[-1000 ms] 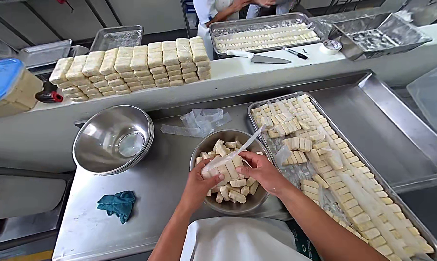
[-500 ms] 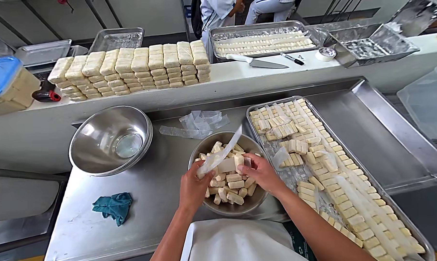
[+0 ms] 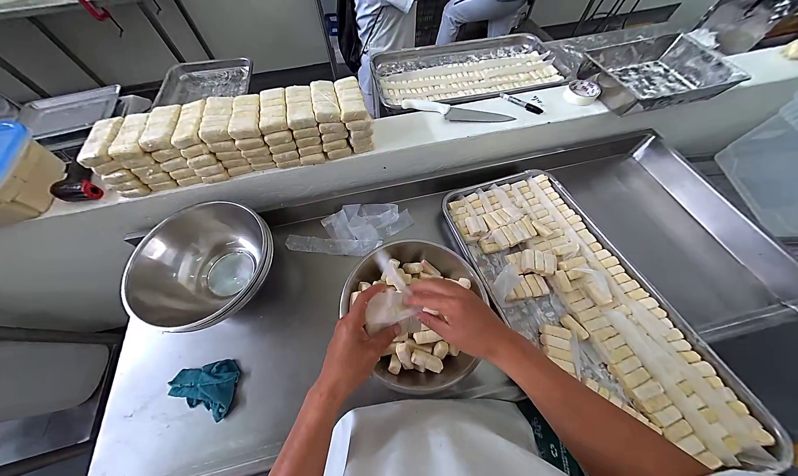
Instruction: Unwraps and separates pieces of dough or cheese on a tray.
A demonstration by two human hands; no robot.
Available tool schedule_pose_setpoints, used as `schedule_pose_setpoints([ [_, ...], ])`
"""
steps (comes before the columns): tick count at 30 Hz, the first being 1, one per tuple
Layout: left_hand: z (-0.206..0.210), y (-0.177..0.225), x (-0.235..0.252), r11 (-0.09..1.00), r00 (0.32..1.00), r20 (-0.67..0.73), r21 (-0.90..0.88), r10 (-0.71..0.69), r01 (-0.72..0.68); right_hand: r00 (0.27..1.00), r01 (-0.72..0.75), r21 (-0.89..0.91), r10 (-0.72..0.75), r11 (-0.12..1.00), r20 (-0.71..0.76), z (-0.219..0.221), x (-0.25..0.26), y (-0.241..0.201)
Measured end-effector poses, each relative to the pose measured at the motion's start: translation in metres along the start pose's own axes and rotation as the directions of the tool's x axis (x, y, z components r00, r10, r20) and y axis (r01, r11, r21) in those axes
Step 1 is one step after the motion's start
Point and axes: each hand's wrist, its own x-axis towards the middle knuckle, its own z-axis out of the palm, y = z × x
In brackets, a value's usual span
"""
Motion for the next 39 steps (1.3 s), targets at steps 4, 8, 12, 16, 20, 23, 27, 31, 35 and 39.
schedule_pose_setpoints([
  [4, -0.002, -0.01, 0.001, 0.997, 0.997, 0.002, -0.014, -0.077, 0.077, 0.974, -0.09, 0.394, 0.163, 0.915, -0.155, -0.005, 0.004, -0.004],
  [8, -0.001, -0.025, -0.004, 0.987, 0.993, -0.021, -0.11, -0.117, 0.114, 0.87, -0.124, 0.709, 0.419, 0.694, -0.258, -0.025, 0.013, 0.001],
  [12, -0.002, -0.024, -0.007, 0.944, 0.983, -0.16, -0.329, -0.084, 0.027, 0.873, 0.031, 0.631, 0.287, 0.776, -0.395, -0.031, 0.003, 0.041],
  [16, -0.004, -0.014, -0.006, 0.896, 0.979, -0.178, -0.444, -0.095, 0.006, 0.939, -0.252, 0.432, 0.327, 0.866, -0.107, -0.018, -0.008, 0.031],
  [20, 0.009, -0.007, -0.001, 0.889, 0.991, -0.129, -0.457, -0.041, -0.022, 0.867, -0.499, 0.504, 0.398, 0.705, 0.302, 0.01, -0.005, 0.007],
  [23, 0.017, -0.005, 0.0, 0.924, 0.982, -0.188, -0.379, -0.019, -0.055, 0.862, -0.506, 0.45, 0.422, 0.735, 0.28, 0.021, -0.006, 0.007],
  [27, 0.019, -0.009, 0.0, 0.989, 0.947, -0.321, -0.14, -0.003, -0.045, 0.881, -0.473, 0.344, 0.436, 0.811, 0.183, 0.023, -0.01, 0.001],
  [31, 0.013, -0.009, 0.003, 0.989, 0.934, -0.356, -0.147, -0.039, -0.014, 0.847, -0.525, 0.462, 0.49, 0.715, 0.206, 0.024, -0.012, 0.0],
  [35, 0.011, -0.011, 0.006, 0.94, 0.964, -0.231, -0.337, -0.129, 0.045, 0.813, -0.55, 0.72, 0.468, 0.423, 0.346, 0.012, -0.011, -0.001],
  [39, 0.013, -0.012, 0.009, 0.939, 0.992, 0.001, -0.323, -0.129, 0.123, 0.797, -0.567, 0.714, 0.493, 0.411, 0.348, 0.014, -0.011, 0.0],
])
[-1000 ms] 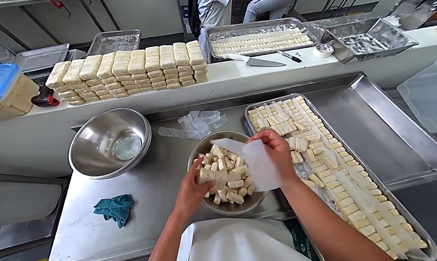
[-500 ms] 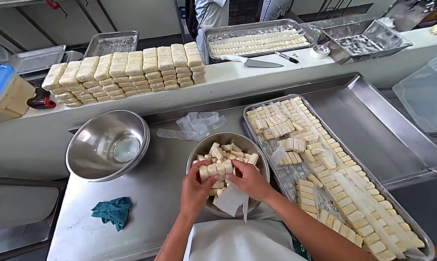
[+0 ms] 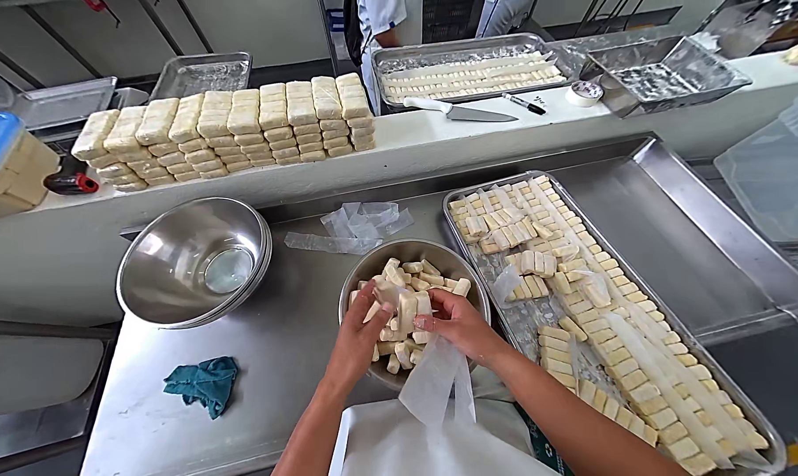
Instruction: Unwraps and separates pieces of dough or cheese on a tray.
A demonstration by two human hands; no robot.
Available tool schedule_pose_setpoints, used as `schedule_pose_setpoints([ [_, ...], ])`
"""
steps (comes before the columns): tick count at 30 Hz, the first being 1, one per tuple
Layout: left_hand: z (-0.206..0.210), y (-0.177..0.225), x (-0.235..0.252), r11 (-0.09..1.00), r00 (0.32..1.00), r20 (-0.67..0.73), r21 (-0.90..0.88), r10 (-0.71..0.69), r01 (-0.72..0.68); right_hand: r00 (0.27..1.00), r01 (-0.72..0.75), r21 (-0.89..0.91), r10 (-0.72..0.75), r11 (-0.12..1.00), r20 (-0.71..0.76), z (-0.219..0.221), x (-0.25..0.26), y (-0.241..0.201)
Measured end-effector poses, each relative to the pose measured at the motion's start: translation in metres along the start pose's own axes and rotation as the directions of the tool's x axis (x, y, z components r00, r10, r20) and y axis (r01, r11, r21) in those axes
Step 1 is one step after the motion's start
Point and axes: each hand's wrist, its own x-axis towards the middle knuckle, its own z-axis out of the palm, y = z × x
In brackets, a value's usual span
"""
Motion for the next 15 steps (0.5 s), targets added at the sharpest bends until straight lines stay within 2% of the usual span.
schedule_pose_setpoints([
  [2, 0.006, 0.002, -0.002, 1.0, 0.998, 0.066, 0.02, 0.002, -0.003, 1.0, -0.012, -0.071, 0.011, 0.997, -0.009, 0.004, 0.005, 0.003],
  [4, 0.016, 0.002, -0.003, 1.0, 0.997, 0.074, -0.008, 0.023, -0.022, 1.0, 0.002, -0.143, -0.002, 0.99, 0.002, 0.007, 0.008, 0.01],
  [6, 0.023, -0.001, -0.005, 0.998, 0.998, 0.026, 0.007, 0.062, -0.062, 1.0, 0.023, -0.232, -0.025, 0.972, -0.004, 0.009, 0.009, 0.015],
  [9, 0.029, -0.003, -0.008, 0.985, 0.993, -0.046, 0.142, 0.106, -0.098, 0.998, 0.015, -0.356, -0.034, 0.934, -0.047, 0.013, 0.006, 0.016],
  [15, 0.036, -0.008, -0.01, 0.921, 0.966, -0.131, 0.352, 0.224, -0.166, 0.995, 0.028, -0.387, -0.062, 0.922, -0.076, 0.015, 0.005, 0.016],
])
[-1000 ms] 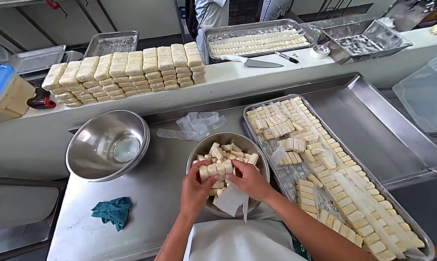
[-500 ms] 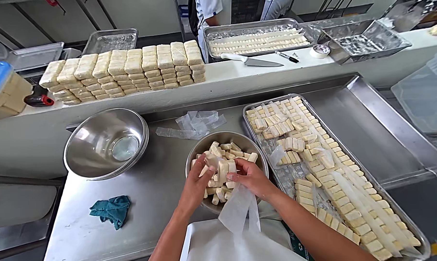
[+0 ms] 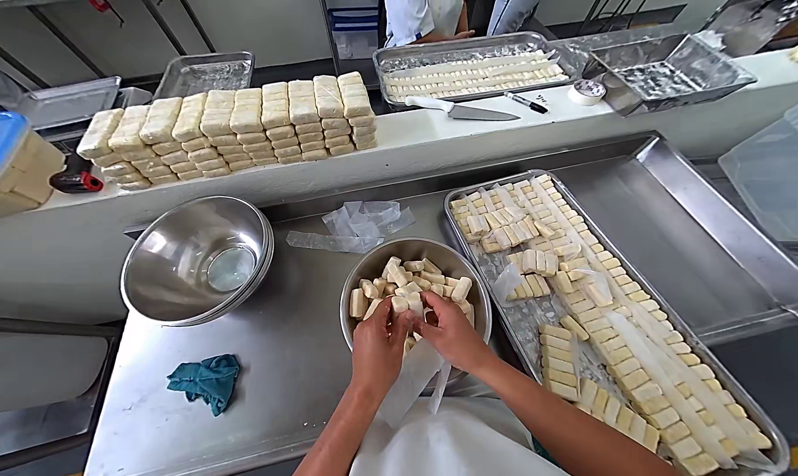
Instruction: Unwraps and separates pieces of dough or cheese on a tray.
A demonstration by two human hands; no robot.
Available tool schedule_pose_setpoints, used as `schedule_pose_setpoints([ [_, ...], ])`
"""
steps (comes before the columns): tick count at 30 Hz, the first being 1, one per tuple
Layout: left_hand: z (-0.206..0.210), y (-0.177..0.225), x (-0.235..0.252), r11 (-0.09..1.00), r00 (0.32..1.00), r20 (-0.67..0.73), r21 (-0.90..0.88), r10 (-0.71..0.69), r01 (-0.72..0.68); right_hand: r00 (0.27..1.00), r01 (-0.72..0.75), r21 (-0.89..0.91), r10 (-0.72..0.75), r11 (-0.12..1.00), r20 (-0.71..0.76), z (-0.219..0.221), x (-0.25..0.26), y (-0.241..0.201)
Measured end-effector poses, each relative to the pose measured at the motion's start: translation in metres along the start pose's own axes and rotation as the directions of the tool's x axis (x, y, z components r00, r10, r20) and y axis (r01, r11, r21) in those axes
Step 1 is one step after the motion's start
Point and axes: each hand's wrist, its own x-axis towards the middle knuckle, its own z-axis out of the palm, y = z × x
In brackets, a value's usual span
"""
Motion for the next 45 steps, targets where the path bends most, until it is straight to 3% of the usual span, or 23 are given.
schedule_pose_setpoints([
  [9, 0.004, 0.007, 0.003, 0.999, 1.0, -0.015, 0.039, 0.015, -0.015, 0.998, 0.051, 0.142, -0.054, 0.989, 0.02, -0.006, 0.002, 0.007],
  [14, 0.007, 0.003, 0.009, 0.998, 0.998, -0.048, 0.054, 0.031, -0.029, 0.996, 0.033, 0.07, -0.028, 0.997, -0.081, 0.001, 0.003, 0.006],
  [18, 0.001, 0.002, 0.014, 0.994, 1.0, -0.02, -0.108, -0.02, 0.017, 0.998, 0.008, 0.087, -0.002, 0.996, -0.068, -0.002, 0.008, 0.004],
  [20, -0.008, 0.005, 0.012, 0.972, 0.999, -0.015, -0.231, -0.048, 0.043, 0.998, -0.034, 0.167, 0.041, 0.985, -0.04, -0.012, 0.01, 0.0],
  [23, -0.026, 0.001, 0.016, 0.944, 0.992, -0.053, -0.315, -0.119, 0.096, 0.981, -0.116, 0.308, 0.157, 0.944, -0.112, -0.032, 0.01, -0.002],
  [25, -0.035, -0.009, 0.021, 0.952, 0.979, 0.036, -0.229, -0.2, 0.203, 0.972, -0.154, 0.315, 0.201, 0.936, -0.125, -0.044, 0.007, -0.008],
  [28, -0.034, -0.016, 0.025, 0.956, 0.937, 0.224, -0.054, -0.269, 0.288, 0.988, -0.12, 0.266, 0.141, 0.956, -0.063, -0.048, 0.008, -0.023],
  [31, -0.02, -0.011, 0.029, 0.952, 0.932, 0.281, -0.135, -0.23, 0.275, 0.998, -0.055, 0.275, 0.044, 0.96, 0.047, -0.042, 0.009, -0.038],
  [36, -0.004, -0.012, 0.028, 0.744, 0.887, 0.389, -0.51, -0.249, 0.432, 0.992, 0.02, 0.404, -0.067, 0.915, 0.104, -0.045, -0.002, -0.063],
  [42, 0.001, -0.004, 0.02, 0.515, 0.768, 0.61, -0.602, -0.198, 0.61, 0.967, 0.058, 0.512, -0.176, 0.857, 0.185, -0.065, -0.008, -0.076],
  [45, -0.001, -0.001, 0.015, 0.432, 0.799, 0.574, -0.683, -0.181, 0.589, 0.967, 0.13, 0.483, -0.218, 0.866, 0.131, -0.072, -0.01, -0.078],
])
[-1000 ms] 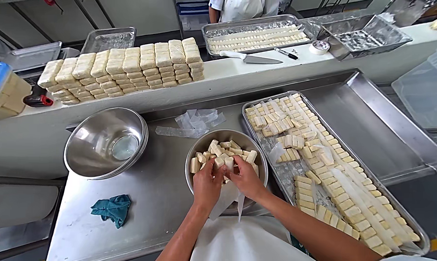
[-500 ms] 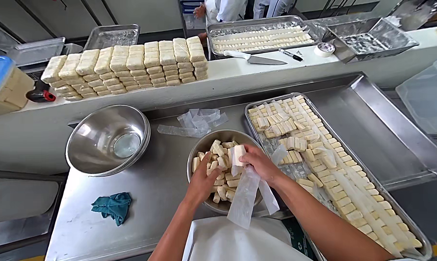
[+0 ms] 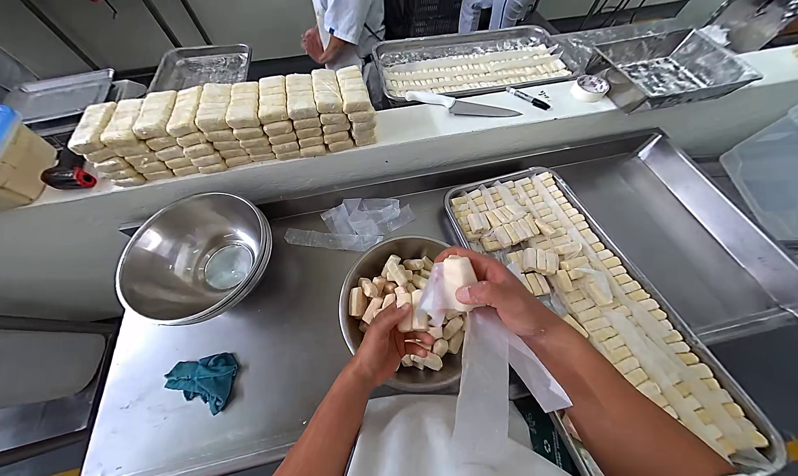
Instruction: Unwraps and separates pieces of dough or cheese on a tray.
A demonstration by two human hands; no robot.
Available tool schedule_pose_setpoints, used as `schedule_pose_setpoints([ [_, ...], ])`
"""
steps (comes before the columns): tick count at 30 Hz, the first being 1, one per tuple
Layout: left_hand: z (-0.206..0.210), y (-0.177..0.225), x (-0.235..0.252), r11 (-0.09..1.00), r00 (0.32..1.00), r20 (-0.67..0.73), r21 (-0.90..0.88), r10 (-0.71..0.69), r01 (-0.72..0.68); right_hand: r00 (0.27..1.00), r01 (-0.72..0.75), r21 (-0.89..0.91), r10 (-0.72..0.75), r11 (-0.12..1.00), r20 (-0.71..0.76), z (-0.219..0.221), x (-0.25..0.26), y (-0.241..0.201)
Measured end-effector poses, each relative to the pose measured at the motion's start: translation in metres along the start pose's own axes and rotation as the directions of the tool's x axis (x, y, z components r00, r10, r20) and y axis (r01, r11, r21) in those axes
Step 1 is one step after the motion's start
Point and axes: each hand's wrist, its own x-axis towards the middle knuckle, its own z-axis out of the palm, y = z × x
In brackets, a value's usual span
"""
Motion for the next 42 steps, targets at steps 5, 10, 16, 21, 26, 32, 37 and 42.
schedule_pose_setpoints([
  [5, -0.023, 0.023, -0.018, 0.914, 0.889, -0.31, 0.334, 0.336, -0.229, 0.97, 0.016, -0.283, -0.084, 0.959, -0.23, -0.032, 0.003, 0.007],
  [10, -0.041, 0.031, -0.03, 0.707, 0.818, -0.233, 0.655, 0.527, -0.269, 0.941, -0.15, -0.594, -0.071, 0.79, -0.332, -0.052, 0.009, 0.047],
  [16, -0.01, 0.024, -0.028, 0.636, 0.857, -0.028, 0.683, 0.514, -0.359, 0.973, -0.01, -0.493, -0.105, 0.87, -0.205, -0.02, -0.001, 0.069],
  [21, 0.009, 0.014, -0.018, 0.617, 0.877, 0.082, 0.679, 0.474, -0.397, 0.995, -0.097, -0.24, 0.085, 0.966, -0.06, 0.016, -0.003, 0.071],
  [26, 0.014, 0.014, -0.017, 0.52, 0.832, -0.016, 0.787, 0.554, -0.331, 0.988, -0.062, -0.412, -0.002, 0.909, -0.154, 0.024, -0.003, 0.077],
  [32, 0.019, 0.009, -0.015, 0.338, 0.756, -0.026, 0.904, 0.655, -0.262, 0.979, -0.038, -0.529, -0.075, 0.848, -0.191, 0.026, -0.003, 0.081],
  [37, 0.02, 0.008, -0.011, 0.246, 0.683, -0.019, 0.94, 0.73, -0.237, 0.945, 0.009, -0.602, -0.203, 0.799, -0.255, 0.025, 0.0, 0.088],
  [42, 0.016, 0.015, -0.008, 0.469, 0.735, -0.109, 0.829, 0.67, -0.305, 0.948, -0.117, -0.388, -0.013, 0.914, -0.317, 0.02, 0.005, 0.077],
])
